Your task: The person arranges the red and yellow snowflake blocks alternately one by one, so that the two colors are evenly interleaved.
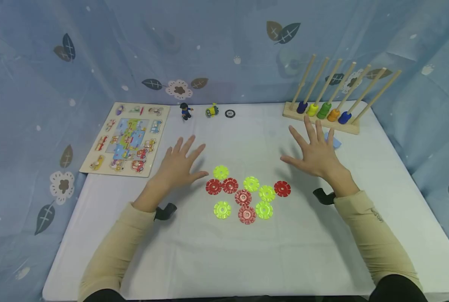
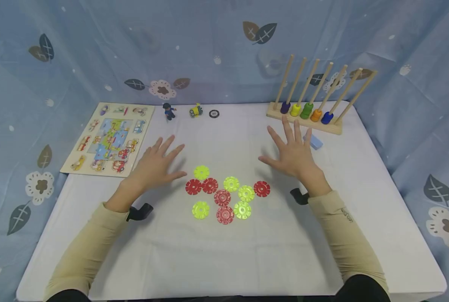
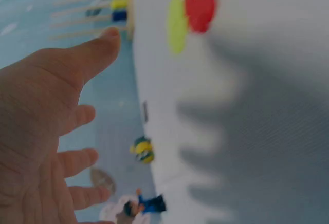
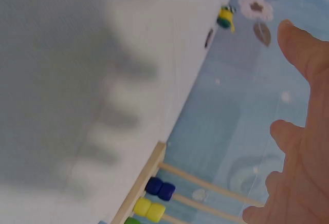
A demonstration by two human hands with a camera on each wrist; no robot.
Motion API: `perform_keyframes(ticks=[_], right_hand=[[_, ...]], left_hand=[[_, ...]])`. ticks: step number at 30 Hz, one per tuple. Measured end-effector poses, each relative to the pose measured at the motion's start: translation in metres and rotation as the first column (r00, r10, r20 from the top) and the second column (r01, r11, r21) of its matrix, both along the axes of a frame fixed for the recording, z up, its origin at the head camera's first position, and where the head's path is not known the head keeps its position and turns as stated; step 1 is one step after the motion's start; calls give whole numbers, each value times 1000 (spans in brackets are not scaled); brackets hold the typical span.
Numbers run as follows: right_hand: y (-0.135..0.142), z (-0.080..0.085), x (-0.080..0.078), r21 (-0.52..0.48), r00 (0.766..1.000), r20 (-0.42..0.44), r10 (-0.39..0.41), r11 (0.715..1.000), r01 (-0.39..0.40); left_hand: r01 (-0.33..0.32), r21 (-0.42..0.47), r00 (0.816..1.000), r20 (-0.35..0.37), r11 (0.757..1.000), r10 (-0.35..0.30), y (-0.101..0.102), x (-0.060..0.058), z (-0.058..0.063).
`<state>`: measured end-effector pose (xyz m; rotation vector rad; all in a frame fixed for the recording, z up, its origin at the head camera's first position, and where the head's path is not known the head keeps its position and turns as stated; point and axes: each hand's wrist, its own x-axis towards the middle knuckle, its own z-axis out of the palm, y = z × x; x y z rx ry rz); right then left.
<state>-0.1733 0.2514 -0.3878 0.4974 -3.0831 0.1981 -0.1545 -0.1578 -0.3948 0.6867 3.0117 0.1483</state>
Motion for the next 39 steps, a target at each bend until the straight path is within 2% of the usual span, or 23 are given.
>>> perform_keyframes(ticks=[7,12,15,18,22,26,30,35,39], right_hand=[[-17,-12,12,58,994,23,109,992,-110],[-31,-19,26,55,968,16,249,967,-249],[-43,-23,31,60,931,16,364,930,-364],[-56,-28,33,95,881,19,473,876,-472],[-72,-33,31,114,821,25,570,814,-569],[-82,-34,29,76,788,32,615,784,-616],[-90,-34,28,40,772,67,632,772,-635],[-99,-29,26,9,772,144,619,779,-627],[-106,-24,25,22,776,201,598,790,-613]], left_hand=[[149,-51,989,16,987,-149,14,21,-17],[208,-24,978,40,978,-207,22,31,-25],[234,-19,971,48,972,-233,25,35,-30],[273,5,961,36,962,-273,27,37,-34],[321,39,947,9,946,-322,30,38,-39],[334,70,942,3,940,-335,34,39,-42],[319,108,947,10,941,-322,37,40,-41],[287,149,954,50,946,-297,40,38,-37],[266,181,955,87,947,-285,40,32,-35]])
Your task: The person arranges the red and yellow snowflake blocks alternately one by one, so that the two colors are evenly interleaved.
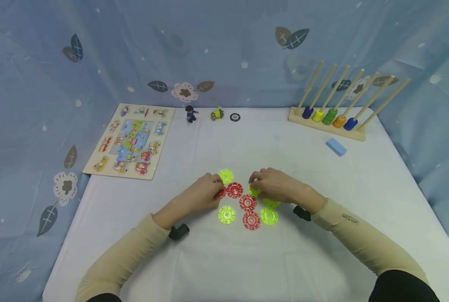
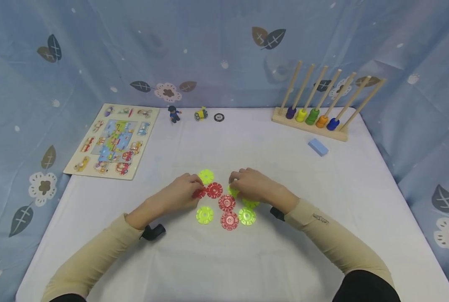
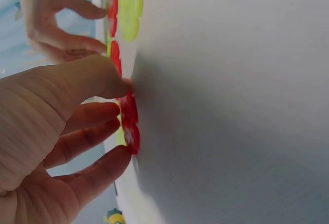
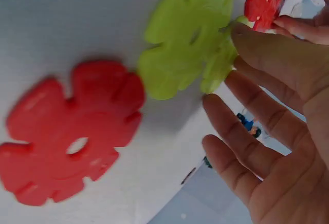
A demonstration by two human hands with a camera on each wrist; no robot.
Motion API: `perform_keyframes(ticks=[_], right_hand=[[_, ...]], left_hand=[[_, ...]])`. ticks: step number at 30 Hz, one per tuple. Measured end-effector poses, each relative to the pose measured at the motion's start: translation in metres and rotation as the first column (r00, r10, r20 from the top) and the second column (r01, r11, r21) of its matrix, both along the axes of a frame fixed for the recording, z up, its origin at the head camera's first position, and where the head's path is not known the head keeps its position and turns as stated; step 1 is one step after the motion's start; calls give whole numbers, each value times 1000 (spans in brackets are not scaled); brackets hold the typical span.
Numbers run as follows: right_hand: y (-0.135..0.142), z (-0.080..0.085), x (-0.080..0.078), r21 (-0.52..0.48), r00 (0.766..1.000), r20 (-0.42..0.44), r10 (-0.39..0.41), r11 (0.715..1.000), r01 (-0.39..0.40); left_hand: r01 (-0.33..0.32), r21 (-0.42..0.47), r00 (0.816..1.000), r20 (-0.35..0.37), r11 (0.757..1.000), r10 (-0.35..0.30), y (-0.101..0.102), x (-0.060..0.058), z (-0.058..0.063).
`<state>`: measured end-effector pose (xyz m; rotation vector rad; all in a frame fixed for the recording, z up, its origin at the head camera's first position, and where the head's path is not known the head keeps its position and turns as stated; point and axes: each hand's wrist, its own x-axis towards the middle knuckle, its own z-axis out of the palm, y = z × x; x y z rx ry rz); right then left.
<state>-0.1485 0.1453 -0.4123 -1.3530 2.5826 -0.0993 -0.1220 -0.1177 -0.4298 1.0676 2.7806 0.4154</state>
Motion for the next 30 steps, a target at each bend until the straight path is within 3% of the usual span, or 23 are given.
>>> perform_keyframes(ticks=[6,14,22,26,30], right_hand=[[-7,6,0,62,999,45,-28,998,25],[-8,6,-5,47,991,121,-54,998,48],[-4,5,-7,-11,985,157,-67,998,70],[-3,6,-7,-15,985,155,-75,997,79],[-7,6,-6,-4,982,152,-114,993,116]], left_hand=[[-7,19,999,54,1000,6,-2,-8,0],[-1,18,998,55,1000,0,-4,-8,4],[-113,-66,990,79,991,118,-15,-11,14],[-181,-63,981,65,981,185,-24,-26,25],[-216,-60,975,44,975,218,-29,-52,36]])
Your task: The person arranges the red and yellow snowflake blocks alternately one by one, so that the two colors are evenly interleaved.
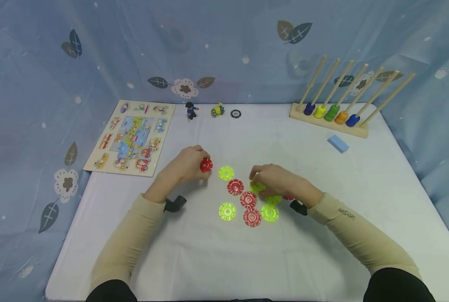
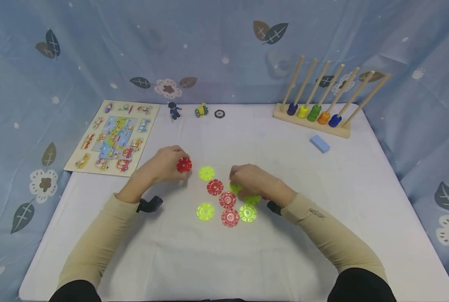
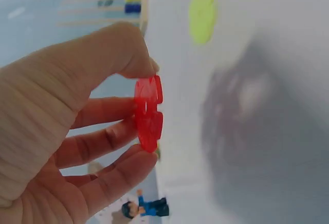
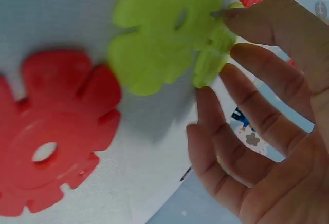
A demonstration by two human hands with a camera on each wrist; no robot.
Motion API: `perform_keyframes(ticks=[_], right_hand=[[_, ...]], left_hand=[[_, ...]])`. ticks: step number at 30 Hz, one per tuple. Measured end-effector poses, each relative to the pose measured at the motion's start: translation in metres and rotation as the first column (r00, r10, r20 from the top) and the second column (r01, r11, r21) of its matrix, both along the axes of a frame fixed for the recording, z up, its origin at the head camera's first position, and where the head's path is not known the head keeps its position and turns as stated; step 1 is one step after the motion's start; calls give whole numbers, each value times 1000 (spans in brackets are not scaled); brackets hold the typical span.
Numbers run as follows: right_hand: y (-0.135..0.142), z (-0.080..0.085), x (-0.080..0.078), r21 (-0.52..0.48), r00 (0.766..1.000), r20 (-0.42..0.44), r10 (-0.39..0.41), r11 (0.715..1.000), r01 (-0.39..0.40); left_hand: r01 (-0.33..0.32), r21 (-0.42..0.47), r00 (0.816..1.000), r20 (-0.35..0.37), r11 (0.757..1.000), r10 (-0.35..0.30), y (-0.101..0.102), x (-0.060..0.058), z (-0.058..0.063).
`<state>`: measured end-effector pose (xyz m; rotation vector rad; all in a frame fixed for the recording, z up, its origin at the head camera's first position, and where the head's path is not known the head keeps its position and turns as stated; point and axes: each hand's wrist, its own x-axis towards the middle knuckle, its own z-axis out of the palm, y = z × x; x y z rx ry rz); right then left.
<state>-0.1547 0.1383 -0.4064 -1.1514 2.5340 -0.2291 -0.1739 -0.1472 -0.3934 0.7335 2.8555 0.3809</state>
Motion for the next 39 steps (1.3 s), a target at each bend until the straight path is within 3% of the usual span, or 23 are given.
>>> perform_keyframes(ticks=[7,13,19,26,33,39], right_hand=[[-8,-1,0,73,998,15,-61,996,59],[-8,-5,-4,77,996,48,-76,994,73],[1,3,-14,31,987,50,-153,988,152],[4,14,-54,-71,984,-10,-177,982,176],[-29,14,-99,-94,982,-24,-186,979,183],[-67,8,-122,-63,984,-11,-178,982,177]], left_hand=[[-5,-68,999,35,998,7,9,-55,-2],[-44,-121,995,88,992,54,13,-79,-13],[-48,-112,994,88,992,58,8,-86,-21],[-40,-27,989,139,999,43,1,-90,-25],[-5,-16,983,183,1000,8,-3,-88,-18],[-19,-42,974,223,999,28,-6,-86,-16]])
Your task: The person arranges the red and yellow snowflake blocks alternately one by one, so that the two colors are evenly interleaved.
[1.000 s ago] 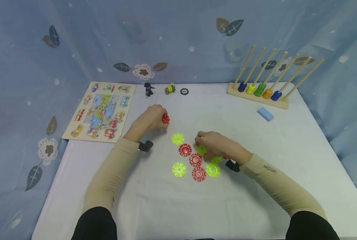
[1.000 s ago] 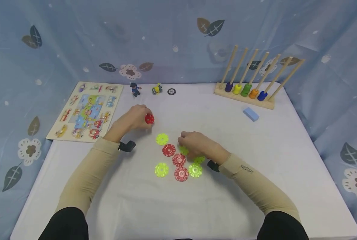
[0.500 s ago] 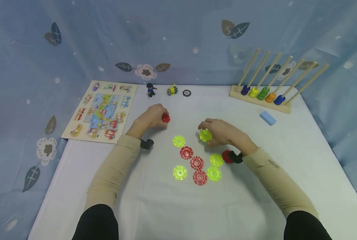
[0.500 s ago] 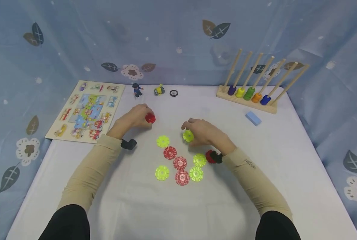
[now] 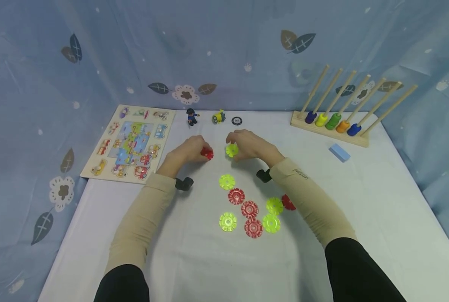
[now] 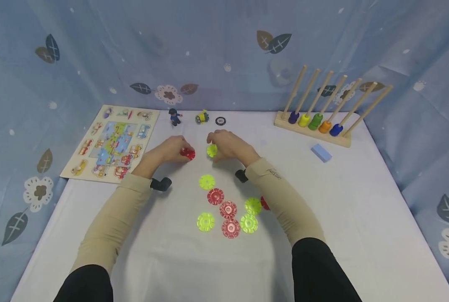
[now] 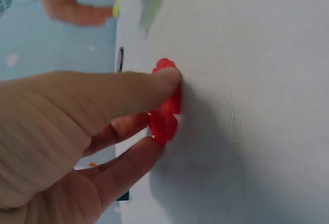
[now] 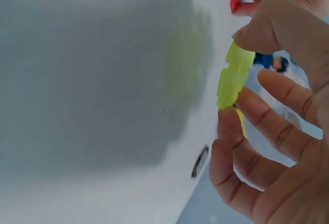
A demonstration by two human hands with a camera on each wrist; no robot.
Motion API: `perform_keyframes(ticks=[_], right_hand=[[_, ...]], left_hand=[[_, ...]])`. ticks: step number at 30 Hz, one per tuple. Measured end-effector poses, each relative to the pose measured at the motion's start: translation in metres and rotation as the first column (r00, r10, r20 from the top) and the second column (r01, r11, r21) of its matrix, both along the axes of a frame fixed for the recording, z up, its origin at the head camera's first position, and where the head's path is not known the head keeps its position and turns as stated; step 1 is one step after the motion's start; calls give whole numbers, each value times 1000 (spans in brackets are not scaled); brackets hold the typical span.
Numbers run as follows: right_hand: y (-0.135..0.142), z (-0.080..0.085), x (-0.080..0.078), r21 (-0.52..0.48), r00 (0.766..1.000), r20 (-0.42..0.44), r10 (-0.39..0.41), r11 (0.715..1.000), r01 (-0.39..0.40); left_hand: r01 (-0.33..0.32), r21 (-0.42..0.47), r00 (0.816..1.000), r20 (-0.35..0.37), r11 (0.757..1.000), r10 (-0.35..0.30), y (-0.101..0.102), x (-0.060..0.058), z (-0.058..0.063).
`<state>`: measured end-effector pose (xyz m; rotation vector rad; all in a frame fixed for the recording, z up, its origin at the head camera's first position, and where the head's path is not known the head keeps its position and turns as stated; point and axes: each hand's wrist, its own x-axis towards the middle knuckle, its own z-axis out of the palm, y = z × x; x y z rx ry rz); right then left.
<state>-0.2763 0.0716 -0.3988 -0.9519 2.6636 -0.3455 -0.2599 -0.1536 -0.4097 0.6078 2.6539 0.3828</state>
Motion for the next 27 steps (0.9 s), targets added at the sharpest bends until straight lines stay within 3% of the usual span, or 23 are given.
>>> perform_keyframes(ticks=[10,27], right_hand=[[-44,-14,-11,45,995,91,-28,999,24],[-46,-16,-12,54,997,65,31,998,-34]], left_hand=[[-69,64,997,-20,996,70,-5,3,-2],[-113,19,994,-4,993,113,3,6,3]])
